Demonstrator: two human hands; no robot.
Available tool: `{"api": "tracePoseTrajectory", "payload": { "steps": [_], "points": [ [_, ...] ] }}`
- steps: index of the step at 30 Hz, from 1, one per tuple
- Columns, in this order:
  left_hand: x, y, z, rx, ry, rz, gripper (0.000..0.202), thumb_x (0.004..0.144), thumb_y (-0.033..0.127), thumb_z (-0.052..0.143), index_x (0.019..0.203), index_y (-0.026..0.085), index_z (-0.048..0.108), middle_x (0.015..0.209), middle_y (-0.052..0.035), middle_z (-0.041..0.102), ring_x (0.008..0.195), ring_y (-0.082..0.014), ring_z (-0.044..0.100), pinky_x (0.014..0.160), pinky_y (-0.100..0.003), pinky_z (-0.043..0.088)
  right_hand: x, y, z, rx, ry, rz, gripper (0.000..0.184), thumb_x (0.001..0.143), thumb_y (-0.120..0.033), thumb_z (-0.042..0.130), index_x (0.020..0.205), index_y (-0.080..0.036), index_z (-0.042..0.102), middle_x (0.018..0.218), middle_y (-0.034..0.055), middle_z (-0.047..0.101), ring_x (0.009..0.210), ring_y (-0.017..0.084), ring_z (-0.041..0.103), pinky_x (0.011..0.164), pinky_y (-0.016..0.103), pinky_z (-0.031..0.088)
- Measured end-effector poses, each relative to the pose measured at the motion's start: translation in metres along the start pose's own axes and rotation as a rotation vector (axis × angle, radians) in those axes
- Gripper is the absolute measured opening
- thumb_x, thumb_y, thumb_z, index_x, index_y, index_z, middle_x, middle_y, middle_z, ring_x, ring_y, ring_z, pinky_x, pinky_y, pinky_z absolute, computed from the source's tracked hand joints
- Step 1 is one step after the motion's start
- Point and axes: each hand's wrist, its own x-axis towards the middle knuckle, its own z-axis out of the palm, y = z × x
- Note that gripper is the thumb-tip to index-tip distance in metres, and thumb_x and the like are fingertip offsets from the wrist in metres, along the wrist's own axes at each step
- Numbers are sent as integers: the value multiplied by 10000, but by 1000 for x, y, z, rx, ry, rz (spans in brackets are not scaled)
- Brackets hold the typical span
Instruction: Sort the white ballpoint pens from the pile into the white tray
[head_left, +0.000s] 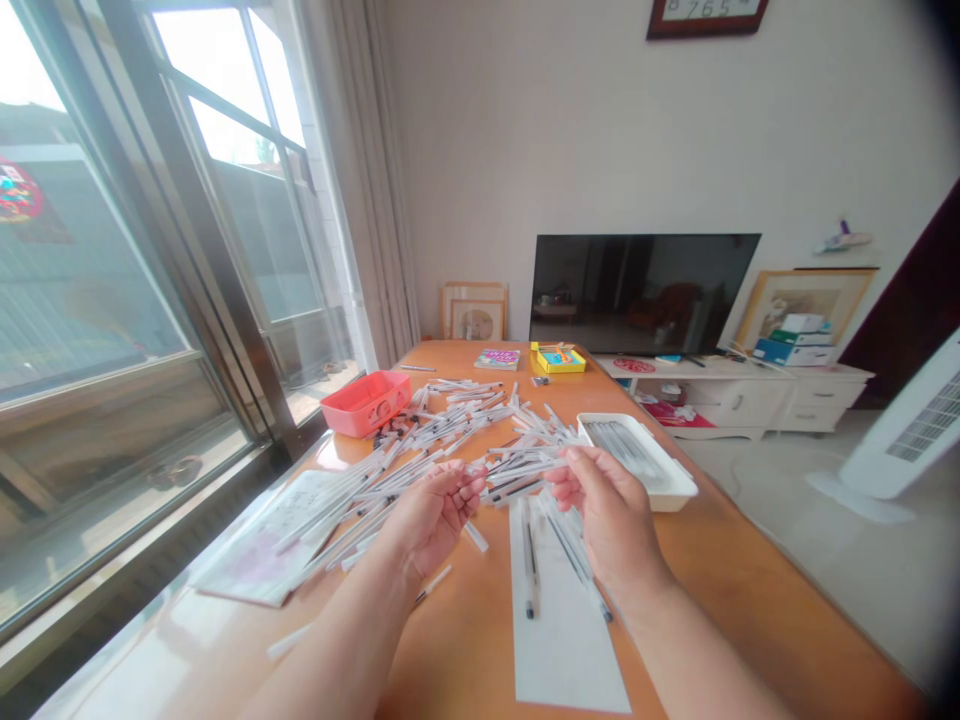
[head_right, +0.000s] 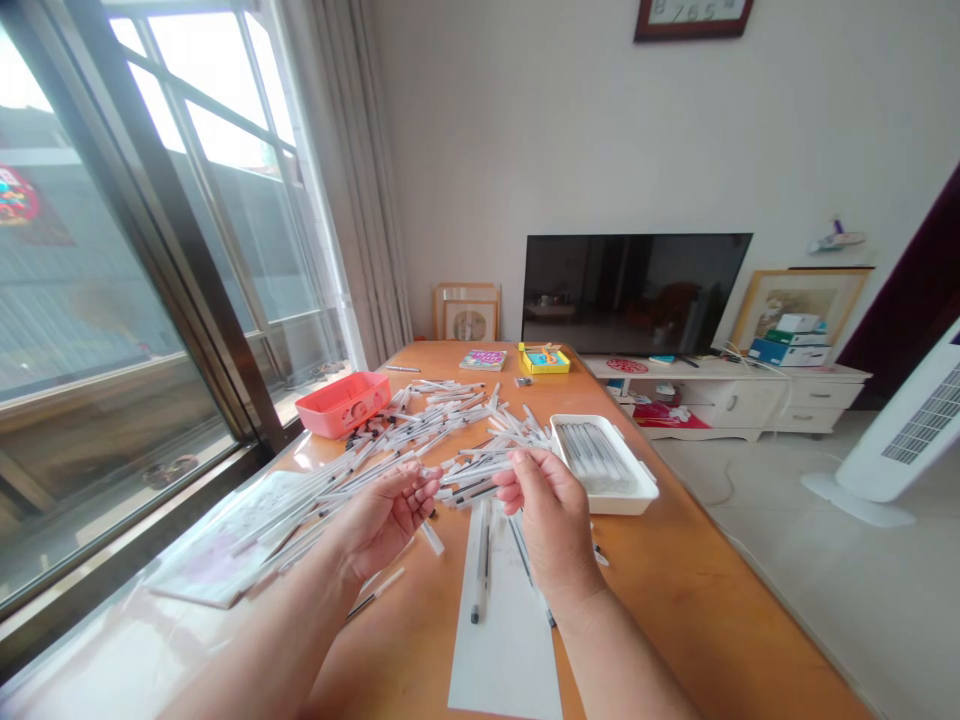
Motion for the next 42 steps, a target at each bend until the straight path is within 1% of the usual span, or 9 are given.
{"api": "tracePoseTrajectory", "payload": {
  "steps": [3, 7, 13, 17, 22, 33, 37, 40, 42],
  "points": [
    [1, -2, -1, 4, 26, 17, 111, 857, 151, 690, 926, 169, 605, 1036, -111, 748, 841, -153, 735, 670, -212, 561, -3, -1, 0, -18, -8, -20, 283, 869, -475, 681, 928, -201, 720, 795, 58, 738, 626, 159, 634, 573, 279, 499],
    [1, -4, -1, -5, 4, 25, 136, 866, 153, 688, 991, 167, 634, 1065, -105, 747, 880, -154, 741, 703, -211, 563, -5, -1, 0, -65, -27, -41, 294, 889, -487, 664, 957, -206, 715, 819, 56, 745, 631, 157, 641, 606, 291, 517],
    [-1, -6, 0, -1, 32, 20, 82, 872, 160, 688, 936, 150, 639, 884, -78, 747, 859, -167, 750, 687, -205, 558, -8, 3, 4, -131, -62, -72, 314, 905, -501, 643, 1005, -211, 714, 873, 63, 751, 646, 160, 651, 654, 319, 537],
    [-2, -6, 0, 7, 10, 28, 89, 867, 171, 694, 931, 149, 636, 911, -102, 754, 875, -183, 752, 699, -223, 565, -8, 6, 4, -154, -69, -73, 335, 908, -508, 637, 1028, -204, 711, 902, 75, 752, 681, 172, 664, 666, 328, 545],
    [0, -6, -2, 6, 21, 47, 103, 841, 145, 711, 904, 156, 631, 874, -83, 754, 852, -178, 753, 691, -214, 562, -10, 8, 5, -166, -96, -60, 339, 911, -508, 638, 1052, -206, 703, 929, 79, 751, 733, 186, 679, 679, 330, 550],
    [0, -7, -4, 19, 13, 44, 132, 834, 185, 733, 913, 156, 631, 901, -115, 758, 864, -187, 751, 706, -224, 555, -12, 9, 6, -203, -132, -49, 361, 908, -513, 629, 1063, -191, 681, 940, 94, 742, 752, 199, 682, 680, 338, 559],
    [0, -5, -5, 64, 3, 78, 130, 841, 223, 734, 896, 149, 641, 881, -108, 752, 849, -177, 742, 706, -217, 535, -10, 11, 5, -236, -198, 10, 328, 895, -494, 638, 1021, -192, 664, 903, 80, 734, 755, 193, 669, 671, 317, 546],
    [0, -4, -5, 112, 16, 137, 147, 843, 257, 734, 906, 148, 659, 867, -92, 745, 792, -151, 724, 701, -216, 515, -10, 12, 4, -331, -311, 61, 262, 889, -446, 643, 953, -192, 647, 802, 42, 702, 676, 159, 615, 609, 269, 490],
    [-1, -4, -3, 150, 18, 181, 182, 833, 293, 745, 916, 148, 675, 870, -84, 742, 763, -135, 704, 704, -220, 501, -12, 13, 5, -414, -393, 37, 226, 891, -417, 636, 934, -195, 642, 716, 4, 649, 621, 138, 561, 574, 249, 439]
  ]
}}
